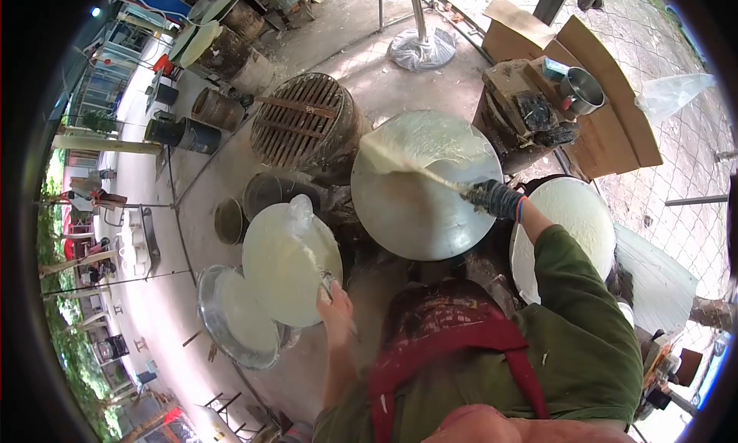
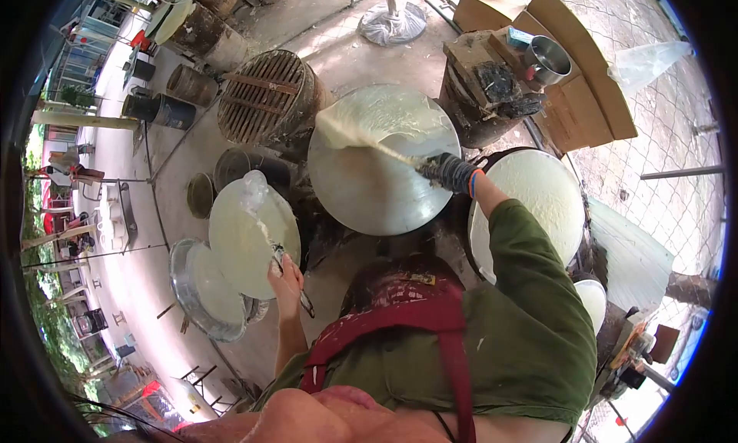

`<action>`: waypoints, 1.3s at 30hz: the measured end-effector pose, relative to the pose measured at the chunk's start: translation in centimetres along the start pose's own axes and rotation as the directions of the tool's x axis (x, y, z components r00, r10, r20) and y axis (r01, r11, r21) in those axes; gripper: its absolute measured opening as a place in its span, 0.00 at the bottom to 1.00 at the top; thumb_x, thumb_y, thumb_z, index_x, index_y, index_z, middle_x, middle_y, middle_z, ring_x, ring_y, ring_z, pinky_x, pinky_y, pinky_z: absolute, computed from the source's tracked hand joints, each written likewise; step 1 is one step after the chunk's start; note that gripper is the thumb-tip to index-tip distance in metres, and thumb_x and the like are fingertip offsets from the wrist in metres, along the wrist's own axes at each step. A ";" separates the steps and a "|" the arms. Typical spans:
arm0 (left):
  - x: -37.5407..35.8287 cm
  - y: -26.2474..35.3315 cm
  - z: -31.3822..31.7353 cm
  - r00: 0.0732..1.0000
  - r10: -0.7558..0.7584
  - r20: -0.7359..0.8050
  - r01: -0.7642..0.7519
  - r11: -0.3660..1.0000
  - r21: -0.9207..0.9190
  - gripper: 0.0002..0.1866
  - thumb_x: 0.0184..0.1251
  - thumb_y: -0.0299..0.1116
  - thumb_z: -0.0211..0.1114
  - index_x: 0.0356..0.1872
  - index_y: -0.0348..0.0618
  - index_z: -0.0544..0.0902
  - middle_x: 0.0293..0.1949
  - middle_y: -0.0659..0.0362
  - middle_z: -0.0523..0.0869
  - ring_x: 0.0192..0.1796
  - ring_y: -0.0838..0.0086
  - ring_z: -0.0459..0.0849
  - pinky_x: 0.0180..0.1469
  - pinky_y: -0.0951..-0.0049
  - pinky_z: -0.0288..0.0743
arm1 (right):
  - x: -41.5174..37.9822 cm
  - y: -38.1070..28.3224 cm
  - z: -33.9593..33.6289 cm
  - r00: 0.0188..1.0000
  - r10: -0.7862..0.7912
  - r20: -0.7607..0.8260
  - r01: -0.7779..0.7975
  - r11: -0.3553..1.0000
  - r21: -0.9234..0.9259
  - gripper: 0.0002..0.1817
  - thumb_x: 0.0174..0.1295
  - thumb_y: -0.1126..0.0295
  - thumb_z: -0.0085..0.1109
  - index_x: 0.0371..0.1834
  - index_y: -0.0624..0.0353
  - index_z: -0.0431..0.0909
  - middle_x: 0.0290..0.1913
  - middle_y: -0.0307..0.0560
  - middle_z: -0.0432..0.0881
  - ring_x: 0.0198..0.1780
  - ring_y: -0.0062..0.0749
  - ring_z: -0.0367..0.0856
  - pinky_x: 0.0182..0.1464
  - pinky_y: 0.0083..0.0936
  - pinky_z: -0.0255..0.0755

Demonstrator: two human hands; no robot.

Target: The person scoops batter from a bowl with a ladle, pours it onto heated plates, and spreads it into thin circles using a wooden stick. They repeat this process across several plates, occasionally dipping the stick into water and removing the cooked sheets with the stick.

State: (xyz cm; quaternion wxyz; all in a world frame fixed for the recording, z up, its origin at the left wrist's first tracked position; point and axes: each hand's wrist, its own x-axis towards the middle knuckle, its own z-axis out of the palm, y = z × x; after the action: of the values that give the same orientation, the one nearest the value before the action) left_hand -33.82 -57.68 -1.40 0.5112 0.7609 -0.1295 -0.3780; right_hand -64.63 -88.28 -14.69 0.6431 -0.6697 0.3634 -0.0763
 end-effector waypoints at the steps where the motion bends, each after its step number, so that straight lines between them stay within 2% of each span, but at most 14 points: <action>1: -0.3 0.0 0.0 1.000 0.003 0.002 -0.003 1.000 0.009 0.07 0.71 0.33 0.53 0.31 0.45 0.68 0.19 0.69 0.67 0.17 0.91 0.64 0.16 0.90 0.58 | 0.0 0.7 0.3 0.990 -0.139 0.031 0.142 0.972 -0.189 0.13 0.63 0.58 0.57 0.35 0.57 0.81 0.24 0.36 0.79 0.25 0.21 0.71 0.31 0.22 0.70; 7: 1.0 -0.9 -0.5 1.000 0.011 -0.011 -0.008 0.974 0.228 0.10 0.70 0.36 0.53 0.31 0.42 0.69 0.18 0.67 0.68 0.16 0.88 0.65 0.14 0.85 0.57 | 1.1 -1.4 -5.1 0.982 -0.045 -0.185 0.078 0.981 0.175 0.14 0.60 0.58 0.60 0.39 0.58 0.81 0.27 0.36 0.80 0.26 0.19 0.72 0.31 0.22 0.71; 9: 3.4 -1.4 -0.1 1.000 0.018 -0.019 -0.012 0.955 0.296 0.11 0.69 0.37 0.54 0.31 0.40 0.69 0.18 0.60 0.72 0.16 0.78 0.70 0.15 0.77 0.62 | 2.3 0.0 -4.4 0.990 -0.142 -0.001 0.141 0.986 0.093 0.14 0.60 0.59 0.61 0.41 0.58 0.81 0.28 0.35 0.80 0.26 0.19 0.72 0.30 0.21 0.70; 10: 4.9 -1.6 0.3 1.000 0.022 -0.021 -0.014 0.945 0.327 0.12 0.69 0.38 0.54 0.31 0.39 0.70 0.18 0.57 0.74 0.16 0.73 0.73 0.16 0.73 0.65 | 2.1 -1.6 -3.8 0.994 0.036 0.105 -0.046 0.994 0.099 0.13 0.59 0.61 0.62 0.42 0.57 0.81 0.29 0.35 0.81 0.27 0.19 0.72 0.30 0.20 0.70; 11: 6.3 -1.7 0.8 0.978 0.208 0.002 -0.184 0.858 0.479 0.13 0.68 0.38 0.54 0.32 0.38 0.70 0.20 0.52 0.76 0.19 0.66 0.75 0.19 0.69 0.67 | 2.0 -3.2 -3.1 0.955 0.212 0.207 -0.230 0.971 0.069 0.13 0.58 0.62 0.63 0.43 0.57 0.81 0.30 0.35 0.81 0.27 0.18 0.73 0.30 0.19 0.71; 13: 9.1 -1.3 2.1 0.836 0.532 0.135 -0.455 0.533 0.714 0.14 0.67 0.39 0.54 0.33 0.35 0.71 0.23 0.43 0.79 0.24 0.51 0.79 0.25 0.60 0.71 | 0.1 -2.0 -2.9 0.972 0.011 0.235 -0.003 0.999 -0.032 0.14 0.58 0.61 0.63 0.43 0.57 0.81 0.29 0.36 0.81 0.27 0.19 0.73 0.31 0.20 0.71; 19: 12.5 1.1 5.9 0.919 0.294 0.264 -0.358 0.337 0.871 0.14 0.68 0.38 0.51 0.35 0.35 0.71 0.29 0.39 0.80 0.35 0.43 0.79 0.37 0.49 0.73 | 1.7 0.0 -6.4 0.991 0.045 -0.130 -0.066 0.984 -0.163 0.16 0.59 0.59 0.61 0.45 0.59 0.81 0.29 0.37 0.81 0.29 0.19 0.73 0.34 0.24 0.71; 24: 9.6 0.3 4.1 0.916 0.203 0.346 -0.376 0.131 0.917 0.11 0.67 0.36 0.51 0.37 0.36 0.71 0.28 0.39 0.80 0.34 0.46 0.81 0.35 0.48 0.74 | 1.4 -2.3 -2.8 0.957 0.147 0.251 -0.162 0.986 0.041 0.13 0.60 0.63 0.59 0.45 0.57 0.81 0.27 0.32 0.77 0.26 0.18 0.71 0.29 0.21 0.69; 26: 7.1 0.0 2.5 0.905 0.199 0.376 -0.405 0.134 0.905 0.10 0.67 0.35 0.51 0.36 0.37 0.71 0.26 0.39 0.80 0.33 0.47 0.81 0.34 0.48 0.74 | 0.3 -3.4 -2.3 0.882 0.367 0.296 -0.373 0.927 -0.038 0.12 0.60 0.67 0.60 0.45 0.58 0.80 0.30 0.32 0.79 0.29 0.17 0.74 0.31 0.21 0.70; 31: 1.3 -3.7 -0.5 0.894 0.074 0.441 -0.446 0.236 0.864 0.12 0.67 0.37 0.52 0.36 0.37 0.69 0.24 0.39 0.79 0.31 0.42 0.79 0.33 0.47 0.71 | -6.6 3.5 0.5 0.951 0.194 0.239 -0.239 0.955 0.174 0.11 0.59 0.64 0.59 0.43 0.56 0.78 0.23 0.31 0.75 0.21 0.19 0.70 0.20 0.19 0.66; 33: 0.0 -5.7 -0.6 0.874 -0.005 0.487 -0.466 0.281 0.839 0.12 0.67 0.37 0.53 0.35 0.36 0.69 0.23 0.39 0.79 0.31 0.41 0.79 0.33 0.47 0.71 | -11.7 -0.5 3.2 0.919 0.342 0.198 -0.392 0.848 0.356 0.18 0.58 0.64 0.61 0.49 0.59 0.75 0.26 0.35 0.78 0.24 0.22 0.76 0.23 0.20 0.70; 36: 0.8 -4.5 -1.6 0.750 0.029 0.661 -0.593 0.472 0.653 0.12 0.65 0.37 0.55 0.31 0.36 0.70 0.24 0.40 0.80 0.32 0.41 0.78 0.30 0.49 0.69 | -13.4 2.4 13.1 0.988 0.112 0.105 -0.142 0.398 0.906 0.26 0.55 0.61 0.64 0.55 0.62 0.71 0.30 0.39 0.79 0.28 0.24 0.80 0.30 0.20 0.75; 38: 1.1 -1.9 -3.5 0.734 0.198 0.650 -0.630 0.558 0.541 0.12 0.66 0.36 0.56 0.30 0.36 0.71 0.23 0.44 0.79 0.27 0.50 0.80 0.27 0.58 0.69 | -11.0 1.9 18.1 0.991 0.003 0.134 -0.131 0.230 0.964 0.24 0.61 0.65 0.57 0.59 0.64 0.68 0.45 0.45 0.80 0.33 0.25 0.80 0.34 0.21 0.76; 39: 1.0 -0.6 -4.6 0.755 0.241 0.609 -0.599 0.631 0.493 0.12 0.67 0.36 0.55 0.31 0.35 0.73 0.23 0.43 0.79 0.28 0.51 0.81 0.28 0.58 0.70 | -9.1 0.4 21.2 0.995 0.101 0.021 -0.054 0.332 0.942 0.25 0.61 0.65 0.56 0.60 0.64 0.66 0.49 0.46 0.79 0.36 0.24 0.80 0.37 0.21 0.76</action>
State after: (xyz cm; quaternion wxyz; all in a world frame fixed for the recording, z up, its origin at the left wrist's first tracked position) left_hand -29.97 -54.85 -1.44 0.2325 0.7144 -0.5596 -0.3499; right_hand -59.33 -65.88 -15.18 0.9066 -0.1570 0.2975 -0.2548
